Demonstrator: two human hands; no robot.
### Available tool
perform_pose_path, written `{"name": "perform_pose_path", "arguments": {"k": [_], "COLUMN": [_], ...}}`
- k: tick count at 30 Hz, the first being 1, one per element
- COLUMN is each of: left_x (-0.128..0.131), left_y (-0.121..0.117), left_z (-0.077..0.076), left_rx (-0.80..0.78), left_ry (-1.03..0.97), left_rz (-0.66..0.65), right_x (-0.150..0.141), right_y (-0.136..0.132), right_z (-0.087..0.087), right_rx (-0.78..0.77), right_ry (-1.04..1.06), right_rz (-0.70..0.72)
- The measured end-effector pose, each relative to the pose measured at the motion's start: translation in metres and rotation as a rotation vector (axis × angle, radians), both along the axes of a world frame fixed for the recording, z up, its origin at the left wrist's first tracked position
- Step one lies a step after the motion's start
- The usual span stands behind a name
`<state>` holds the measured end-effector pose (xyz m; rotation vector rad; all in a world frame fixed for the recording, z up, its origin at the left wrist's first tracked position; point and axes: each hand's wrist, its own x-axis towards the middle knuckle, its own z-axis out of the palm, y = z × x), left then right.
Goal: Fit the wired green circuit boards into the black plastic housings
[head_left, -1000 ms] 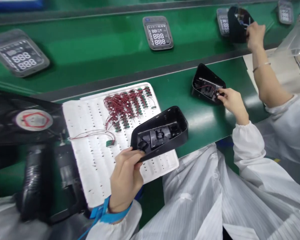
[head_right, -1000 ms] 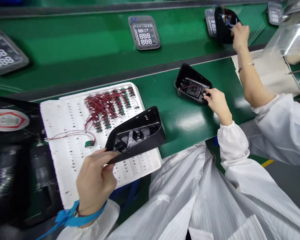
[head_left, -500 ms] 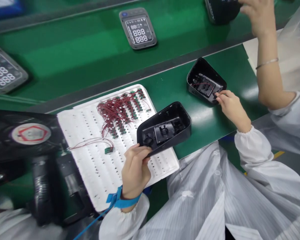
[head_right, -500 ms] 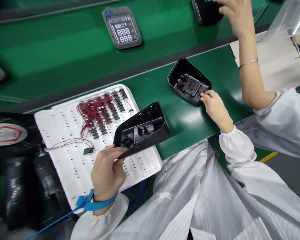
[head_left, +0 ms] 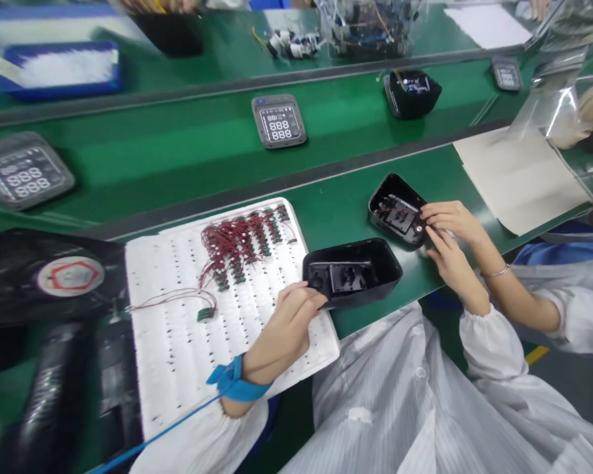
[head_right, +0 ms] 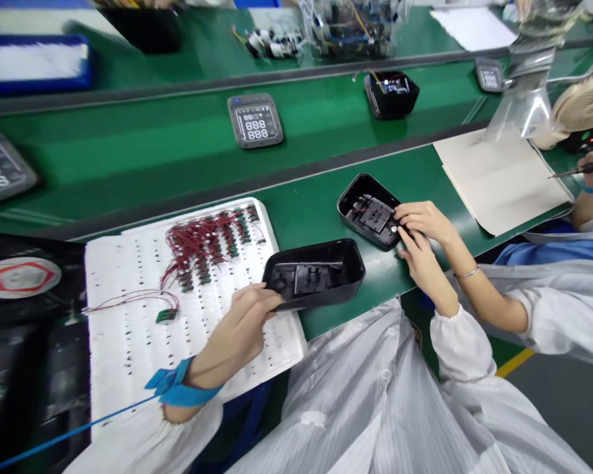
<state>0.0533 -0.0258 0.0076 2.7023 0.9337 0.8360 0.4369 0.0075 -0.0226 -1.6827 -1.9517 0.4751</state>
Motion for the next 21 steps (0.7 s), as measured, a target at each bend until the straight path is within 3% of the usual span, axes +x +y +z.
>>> {"name": "perform_pose_path", "arguments": {"k": [3, 5, 10, 14, 16, 18, 19, 20, 21], "left_x": [0.009, 0.017, 0.050, 0.059, 0.040, 0.004, -0.017, -0.038, -0.057], "left_y": [0.008, 0.012, 0.015, 0.011, 0.006, -0.003, -0.008, -0.013, -0.018], "left_z": [-0.005, -0.010, -0.018, -0.025, -0.028, -0.032, -0.034, -0.037, -0.041], "left_rx": [0.013, 0.033, -0.004, -0.066, -0.051, -0.048, -0.043, -0.040, -0.043], "left_ry": [0.044, 0.098, 0.359, 0.309, 0.203, 0.117, 0.057, 0.031, 0.022], "left_rz": [-0.060, -0.104, -0.175, -0.103, 0.025, 0.281, 0.524, 0.682, 0.780], "right_x": [-0.015, -0.021, -0.042, -0.059, -0.061, -0.060, -0.058, -0.057, -0.055], "right_y": [-0.050, -0.064, -0.060, -0.050, -0.044, -0.036, -0.031, -0.026, -0.021], "right_z": [-0.009, -0.005, 0.013, 0.015, 0.015, 0.014, 0.013, 0.012, 0.011], "right_rx": [0.119, 0.108, -0.030, -0.089, -0.065, -0.008, 0.024, 0.053, 0.077], "right_ry": [-0.060, -0.010, 0.146, 0.151, 0.126, 0.067, 0.036, 0.010, -0.009], "right_rz": [-0.177, -0.246, -0.248, -0.186, -0.163, -0.132, -0.120, -0.114, -0.112]}}
